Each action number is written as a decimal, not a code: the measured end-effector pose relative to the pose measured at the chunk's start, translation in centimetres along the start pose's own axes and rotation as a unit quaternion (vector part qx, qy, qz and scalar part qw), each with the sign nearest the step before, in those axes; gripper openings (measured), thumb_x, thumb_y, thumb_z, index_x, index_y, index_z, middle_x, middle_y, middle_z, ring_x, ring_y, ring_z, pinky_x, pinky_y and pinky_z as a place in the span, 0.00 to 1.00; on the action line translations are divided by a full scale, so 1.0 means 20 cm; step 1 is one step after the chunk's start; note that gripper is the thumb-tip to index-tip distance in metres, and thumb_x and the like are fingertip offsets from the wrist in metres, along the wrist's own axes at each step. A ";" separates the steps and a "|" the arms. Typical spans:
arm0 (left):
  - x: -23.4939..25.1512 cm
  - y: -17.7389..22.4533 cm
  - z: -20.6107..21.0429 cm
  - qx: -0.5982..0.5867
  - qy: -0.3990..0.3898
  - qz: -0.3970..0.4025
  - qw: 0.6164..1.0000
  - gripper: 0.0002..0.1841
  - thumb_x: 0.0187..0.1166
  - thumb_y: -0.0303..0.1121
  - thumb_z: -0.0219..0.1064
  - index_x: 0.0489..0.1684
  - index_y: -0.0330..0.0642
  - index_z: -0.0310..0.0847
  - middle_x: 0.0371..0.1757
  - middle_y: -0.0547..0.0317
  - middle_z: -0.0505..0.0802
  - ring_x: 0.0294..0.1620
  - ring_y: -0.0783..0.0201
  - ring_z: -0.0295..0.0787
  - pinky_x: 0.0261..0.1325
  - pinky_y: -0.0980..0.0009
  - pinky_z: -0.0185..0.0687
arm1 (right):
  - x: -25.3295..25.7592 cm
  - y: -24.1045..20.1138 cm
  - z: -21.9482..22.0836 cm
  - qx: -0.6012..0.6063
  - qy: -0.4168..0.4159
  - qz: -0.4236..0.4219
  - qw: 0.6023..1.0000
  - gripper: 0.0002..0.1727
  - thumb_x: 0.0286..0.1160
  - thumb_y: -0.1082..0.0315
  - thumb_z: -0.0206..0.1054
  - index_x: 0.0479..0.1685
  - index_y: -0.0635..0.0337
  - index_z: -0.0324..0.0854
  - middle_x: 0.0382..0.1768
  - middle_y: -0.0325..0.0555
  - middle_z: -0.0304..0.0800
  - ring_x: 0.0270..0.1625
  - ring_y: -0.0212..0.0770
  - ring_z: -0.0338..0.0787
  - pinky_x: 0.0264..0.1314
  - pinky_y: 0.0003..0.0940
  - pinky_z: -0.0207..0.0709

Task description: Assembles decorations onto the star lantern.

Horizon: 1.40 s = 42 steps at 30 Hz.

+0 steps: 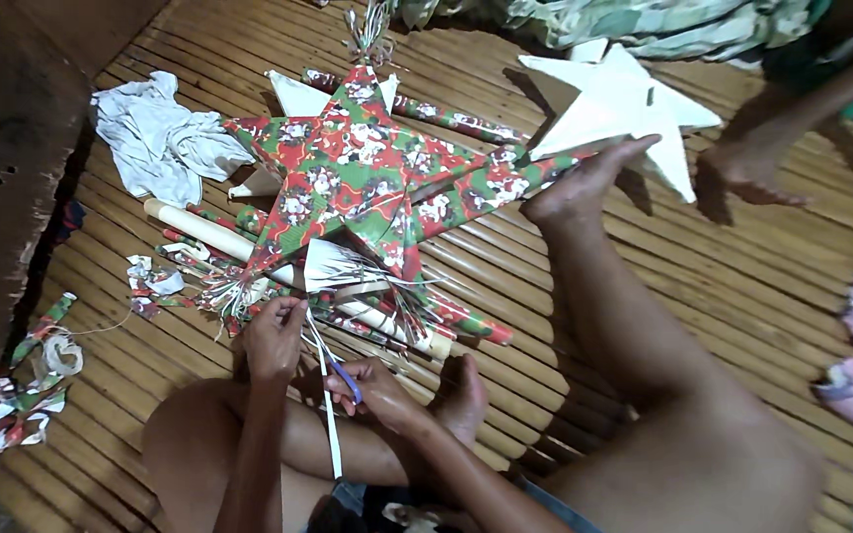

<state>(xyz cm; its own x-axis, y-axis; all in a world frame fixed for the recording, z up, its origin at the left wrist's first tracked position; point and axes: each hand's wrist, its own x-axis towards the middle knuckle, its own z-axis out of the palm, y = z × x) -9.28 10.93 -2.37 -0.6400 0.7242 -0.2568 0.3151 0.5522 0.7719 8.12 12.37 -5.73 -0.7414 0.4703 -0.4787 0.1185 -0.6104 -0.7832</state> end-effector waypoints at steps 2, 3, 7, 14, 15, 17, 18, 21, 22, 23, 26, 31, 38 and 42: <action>0.02 0.00 0.00 -0.001 -0.004 0.001 1.000 0.08 0.83 0.34 0.68 0.45 0.38 0.88 0.36 0.58 0.91 0.33 0.69 0.85 0.44 0.66 0.81 | 0.00 0.00 0.00 0.006 -0.003 0.001 1.000 0.12 0.81 0.67 0.67 0.27 0.57 0.86 0.19 0.28 0.87 0.16 0.16 0.75 0.18 0.13 0.63; 0.02 0.00 0.00 -0.004 -0.007 -0.002 1.000 0.08 0.83 0.33 0.68 0.44 0.38 0.88 0.36 0.58 0.91 0.32 0.69 0.85 0.43 0.67 0.81 | 0.00 0.01 -0.01 0.007 -0.005 0.002 1.000 0.12 0.81 0.66 0.67 0.28 0.57 0.86 0.19 0.28 0.87 0.16 0.16 0.75 0.17 0.13 0.63; 0.03 0.00 0.00 -0.027 -0.008 -0.021 0.999 0.07 0.83 0.32 0.68 0.43 0.38 0.87 0.34 0.60 0.90 0.31 0.72 0.84 0.41 0.70 0.81 | 0.01 0.01 -0.01 0.014 -0.007 0.002 1.000 0.12 0.81 0.66 0.67 0.27 0.57 0.86 0.18 0.28 0.86 0.15 0.17 0.75 0.17 0.13 0.64; 0.03 0.01 -0.01 -0.089 -0.013 -0.051 0.995 0.06 0.84 0.29 0.67 0.41 0.35 0.86 0.30 0.61 0.88 0.28 0.75 0.83 0.37 0.77 0.80 | 0.01 0.02 -0.01 0.023 -0.013 -0.004 1.000 0.12 0.80 0.66 0.67 0.26 0.56 0.86 0.18 0.28 0.86 0.15 0.17 0.75 0.17 0.13 0.65; 0.03 0.02 -0.01 -0.092 -0.013 -0.053 0.994 0.06 0.84 0.29 0.67 0.41 0.35 0.86 0.30 0.61 0.88 0.28 0.75 0.83 0.37 0.77 0.80 | 0.01 0.02 -0.01 0.024 -0.014 -0.005 1.000 0.12 0.80 0.66 0.67 0.26 0.56 0.86 0.18 0.28 0.86 0.15 0.17 0.75 0.17 0.13 0.65; 0.02 0.02 -0.01 -0.094 -0.015 -0.060 0.994 0.06 0.84 0.29 0.67 0.41 0.36 0.86 0.30 0.61 0.88 0.29 0.74 0.84 0.37 0.77 0.80 | 0.01 0.02 -0.01 0.025 -0.014 -0.004 1.000 0.11 0.79 0.67 0.67 0.26 0.56 0.86 0.18 0.28 0.86 0.15 0.17 0.75 0.17 0.13 0.65; 0.02 0.02 -0.01 -0.096 -0.016 -0.063 0.993 0.06 0.84 0.29 0.67 0.41 0.36 0.86 0.30 0.60 0.88 0.29 0.74 0.84 0.38 0.76 0.81 | 0.01 0.02 0.00 0.025 -0.012 -0.003 1.000 0.12 0.79 0.67 0.67 0.26 0.56 0.86 0.17 0.28 0.86 0.15 0.17 0.75 0.17 0.13 0.65; 0.02 0.02 -0.01 -0.108 -0.017 -0.063 0.992 0.06 0.84 0.28 0.66 0.40 0.35 0.85 0.31 0.60 0.88 0.29 0.74 0.85 0.37 0.76 0.81 | 0.01 0.02 0.00 0.021 -0.009 -0.003 1.000 0.11 0.79 0.68 0.67 0.27 0.56 0.87 0.17 0.27 0.86 0.15 0.16 0.75 0.17 0.13 0.65; 0.02 0.02 -0.01 -0.110 -0.016 -0.064 0.992 0.06 0.84 0.28 0.66 0.39 0.35 0.85 0.30 0.60 0.88 0.29 0.74 0.85 0.37 0.76 0.81 | 0.00 0.02 0.00 0.020 -0.008 -0.003 1.000 0.11 0.79 0.68 0.67 0.27 0.57 0.87 0.17 0.27 0.86 0.15 0.16 0.75 0.17 0.13 0.64; 0.02 0.03 -0.01 -0.113 -0.015 -0.066 0.991 0.06 0.84 0.28 0.66 0.39 0.35 0.85 0.30 0.60 0.88 0.28 0.74 0.84 0.36 0.77 0.81 | 0.00 0.02 0.00 0.021 -0.006 -0.004 1.000 0.10 0.79 0.69 0.68 0.27 0.57 0.87 0.17 0.27 0.86 0.15 0.16 0.75 0.17 0.13 0.64; 0.02 0.03 -0.01 -0.122 -0.016 -0.070 0.990 0.06 0.84 0.27 0.66 0.39 0.34 0.84 0.29 0.60 0.88 0.27 0.75 0.83 0.35 0.78 0.80 | 0.00 0.02 0.00 0.023 -0.005 -0.010 1.000 0.11 0.78 0.69 0.68 0.26 0.57 0.87 0.17 0.28 0.87 0.15 0.16 0.75 0.17 0.12 0.64; 0.01 0.03 -0.01 -0.145 -0.022 -0.073 0.986 0.05 0.83 0.25 0.66 0.38 0.33 0.84 0.28 0.62 0.87 0.27 0.75 0.83 0.36 0.79 0.81 | 0.01 0.01 0.00 0.022 -0.011 -0.015 1.000 0.11 0.80 0.68 0.67 0.27 0.57 0.87 0.17 0.28 0.87 0.15 0.16 0.75 0.18 0.13 0.65; 0.01 0.04 -0.01 -0.140 -0.024 -0.080 0.987 0.06 0.84 0.26 0.65 0.39 0.33 0.84 0.28 0.62 0.87 0.27 0.75 0.83 0.36 0.79 0.80 | 0.02 0.00 -0.01 0.021 -0.014 -0.015 1.000 0.12 0.81 0.67 0.66 0.27 0.57 0.87 0.18 0.27 0.87 0.15 0.16 0.75 0.17 0.13 0.64; 0.02 0.04 -0.01 -0.140 -0.022 -0.081 0.987 0.06 0.85 0.27 0.64 0.41 0.33 0.84 0.29 0.61 0.87 0.28 0.75 0.83 0.36 0.78 0.80 | 0.01 0.00 -0.01 0.017 -0.014 -0.010 1.000 0.11 0.80 0.68 0.66 0.28 0.57 0.87 0.18 0.27 0.87 0.15 0.16 0.74 0.17 0.13 0.64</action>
<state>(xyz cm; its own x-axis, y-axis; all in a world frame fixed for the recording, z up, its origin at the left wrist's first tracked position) -9.41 11.52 -1.79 -0.6336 0.6565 -0.4094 0.0018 0.5304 0.8477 7.99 12.66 -5.85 -0.7613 0.4652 -0.4517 0.0814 -0.6226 -0.7783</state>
